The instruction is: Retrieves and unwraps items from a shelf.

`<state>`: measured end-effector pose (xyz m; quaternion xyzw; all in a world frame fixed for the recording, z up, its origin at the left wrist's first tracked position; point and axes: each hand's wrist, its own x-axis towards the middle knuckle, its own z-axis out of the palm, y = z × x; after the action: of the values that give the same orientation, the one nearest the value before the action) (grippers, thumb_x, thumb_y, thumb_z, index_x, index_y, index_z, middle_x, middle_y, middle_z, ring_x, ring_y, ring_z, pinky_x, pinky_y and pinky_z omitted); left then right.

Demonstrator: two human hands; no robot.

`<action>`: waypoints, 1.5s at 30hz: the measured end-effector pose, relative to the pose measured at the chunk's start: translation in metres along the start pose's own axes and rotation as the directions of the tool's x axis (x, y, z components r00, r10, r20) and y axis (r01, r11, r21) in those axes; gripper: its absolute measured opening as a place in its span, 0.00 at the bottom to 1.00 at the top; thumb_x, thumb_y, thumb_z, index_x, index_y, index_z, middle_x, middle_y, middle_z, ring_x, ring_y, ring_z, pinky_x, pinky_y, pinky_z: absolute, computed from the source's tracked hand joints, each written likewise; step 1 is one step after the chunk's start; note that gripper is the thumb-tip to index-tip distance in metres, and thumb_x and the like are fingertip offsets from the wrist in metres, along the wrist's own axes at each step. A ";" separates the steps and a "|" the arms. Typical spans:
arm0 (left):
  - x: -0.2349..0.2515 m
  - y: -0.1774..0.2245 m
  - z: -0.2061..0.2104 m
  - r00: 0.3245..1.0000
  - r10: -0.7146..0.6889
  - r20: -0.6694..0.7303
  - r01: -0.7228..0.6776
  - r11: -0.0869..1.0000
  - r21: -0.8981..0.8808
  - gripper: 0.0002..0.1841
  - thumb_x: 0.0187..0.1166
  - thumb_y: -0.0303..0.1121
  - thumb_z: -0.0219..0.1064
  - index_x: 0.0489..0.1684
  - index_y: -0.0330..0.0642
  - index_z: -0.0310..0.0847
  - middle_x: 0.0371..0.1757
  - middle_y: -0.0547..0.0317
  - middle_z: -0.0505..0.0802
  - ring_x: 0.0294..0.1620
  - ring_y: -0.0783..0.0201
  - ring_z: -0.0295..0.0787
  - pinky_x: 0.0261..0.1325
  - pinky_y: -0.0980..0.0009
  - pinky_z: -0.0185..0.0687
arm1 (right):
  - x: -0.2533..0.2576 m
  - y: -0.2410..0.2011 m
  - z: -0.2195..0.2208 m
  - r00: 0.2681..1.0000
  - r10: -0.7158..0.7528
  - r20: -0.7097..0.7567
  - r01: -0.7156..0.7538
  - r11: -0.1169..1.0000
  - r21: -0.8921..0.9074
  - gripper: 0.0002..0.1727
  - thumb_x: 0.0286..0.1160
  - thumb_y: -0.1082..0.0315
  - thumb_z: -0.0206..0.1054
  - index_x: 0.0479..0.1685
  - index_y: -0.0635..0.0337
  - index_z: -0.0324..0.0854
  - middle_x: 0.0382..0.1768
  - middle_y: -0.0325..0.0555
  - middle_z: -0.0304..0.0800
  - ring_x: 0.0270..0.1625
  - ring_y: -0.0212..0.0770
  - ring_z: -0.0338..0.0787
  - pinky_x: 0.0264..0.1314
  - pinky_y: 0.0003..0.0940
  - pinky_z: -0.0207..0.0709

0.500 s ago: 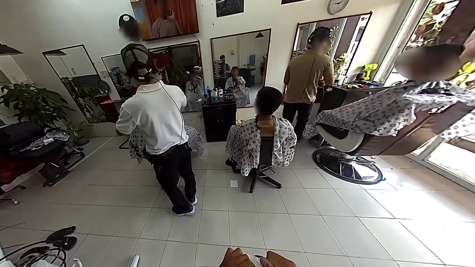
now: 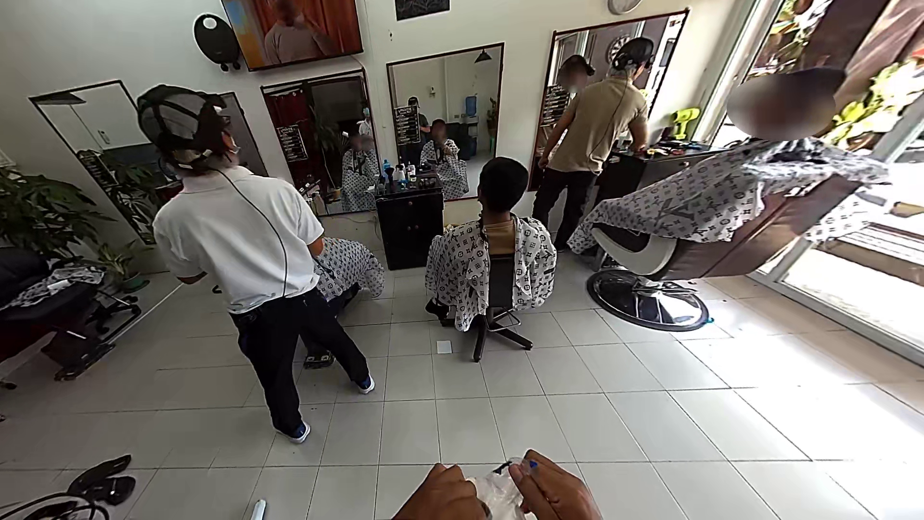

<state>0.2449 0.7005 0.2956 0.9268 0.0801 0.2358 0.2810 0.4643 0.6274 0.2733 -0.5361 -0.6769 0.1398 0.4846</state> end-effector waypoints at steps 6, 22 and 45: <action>-0.001 -0.017 -0.008 0.984 0.053 -0.171 0.002 0.952 0.306 0.14 0.86 0.41 0.63 0.33 0.45 0.88 0.41 0.56 0.91 0.50 0.58 0.87 0.55 0.61 0.77 | 0.008 0.016 -0.005 0.937 -0.350 -0.004 0.328 0.872 0.364 0.21 0.87 0.66 0.61 0.20 0.67 0.73 0.51 0.51 0.86 0.59 0.31 0.85 0.62 0.21 0.80; 0.004 -0.024 0.001 0.999 -0.033 -0.009 0.028 0.948 -0.318 0.11 0.79 0.29 0.72 0.53 0.32 0.90 0.49 0.44 0.87 0.41 0.69 0.83 0.41 0.81 0.79 | 0.012 0.011 -0.004 0.955 -0.278 -0.098 0.292 0.842 0.454 0.22 0.94 0.58 0.52 0.31 0.59 0.81 0.34 0.40 0.86 0.42 0.26 0.87 0.49 0.19 0.81; 0.077 0.045 -0.107 0.976 0.192 0.104 -0.216 0.915 0.340 0.12 0.79 0.29 0.65 0.54 0.44 0.91 0.45 0.54 0.90 0.46 0.66 0.86 0.50 0.78 0.82 | 0.090 -0.044 -0.048 0.810 -0.542 -0.224 0.568 0.630 0.530 0.20 0.93 0.62 0.52 0.30 0.60 0.79 0.33 0.41 0.86 0.41 0.30 0.86 0.48 0.26 0.80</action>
<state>0.2610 0.7369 0.4288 0.9727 0.0140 0.2141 0.0883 0.4811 0.6727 0.3735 -0.1331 -0.7231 0.1694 0.6563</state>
